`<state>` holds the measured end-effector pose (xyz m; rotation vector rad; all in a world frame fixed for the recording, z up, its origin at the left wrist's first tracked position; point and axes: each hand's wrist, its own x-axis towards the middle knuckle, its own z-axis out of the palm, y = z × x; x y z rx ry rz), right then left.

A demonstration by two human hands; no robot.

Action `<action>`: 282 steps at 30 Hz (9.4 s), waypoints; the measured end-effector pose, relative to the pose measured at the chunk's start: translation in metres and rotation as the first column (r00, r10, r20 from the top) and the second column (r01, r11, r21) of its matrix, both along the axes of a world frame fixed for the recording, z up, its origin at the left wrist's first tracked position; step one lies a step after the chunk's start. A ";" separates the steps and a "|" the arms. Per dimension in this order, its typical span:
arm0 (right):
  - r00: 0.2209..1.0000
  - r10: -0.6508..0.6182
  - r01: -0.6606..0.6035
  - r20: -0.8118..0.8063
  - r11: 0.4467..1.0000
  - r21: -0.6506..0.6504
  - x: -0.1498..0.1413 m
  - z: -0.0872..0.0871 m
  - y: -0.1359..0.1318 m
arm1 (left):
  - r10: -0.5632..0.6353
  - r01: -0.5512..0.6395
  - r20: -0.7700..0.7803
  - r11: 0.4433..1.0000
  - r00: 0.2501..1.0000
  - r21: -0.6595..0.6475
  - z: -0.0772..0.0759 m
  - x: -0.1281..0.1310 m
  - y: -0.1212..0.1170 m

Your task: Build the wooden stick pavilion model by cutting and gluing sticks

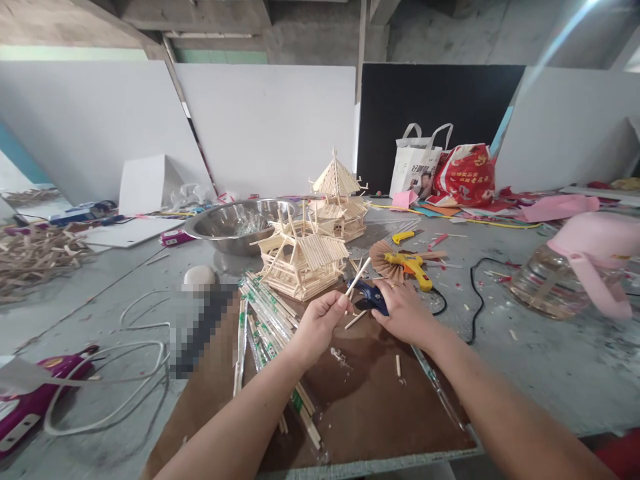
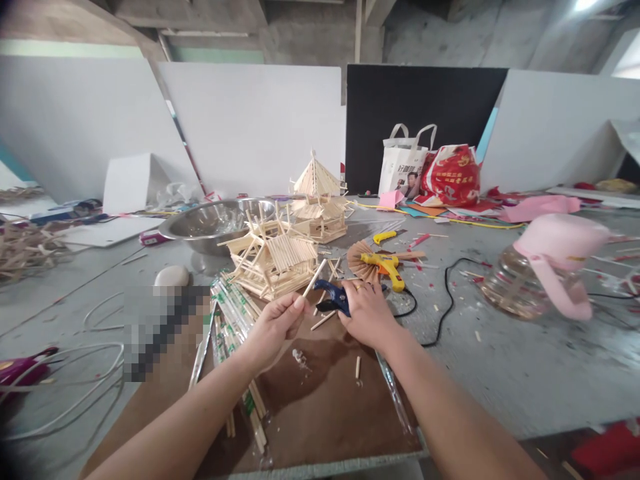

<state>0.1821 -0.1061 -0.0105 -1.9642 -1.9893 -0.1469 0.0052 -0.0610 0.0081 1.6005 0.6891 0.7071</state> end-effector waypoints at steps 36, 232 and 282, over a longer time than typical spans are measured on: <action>0.992 0.091 -0.105 0.092 0.982 0.155 -0.018 0.002 -0.007 | 0.466 0.310 -0.659 0.623 0.590 0.718 -0.009 0.005 -0.001; 0.115 -0.085 -0.298 -0.990 0.948 -0.116 -0.022 -0.004 -0.003 | 0.547 -0.477 0.151 0.812 0.824 -0.336 0.005 -0.008 0.051; 0.811 -0.506 0.415 -0.293 0.851 -0.322 0.126 -0.011 0.059 | 0.571 -0.568 0.170 0.820 0.803 -0.072 -0.010 -0.011 0.045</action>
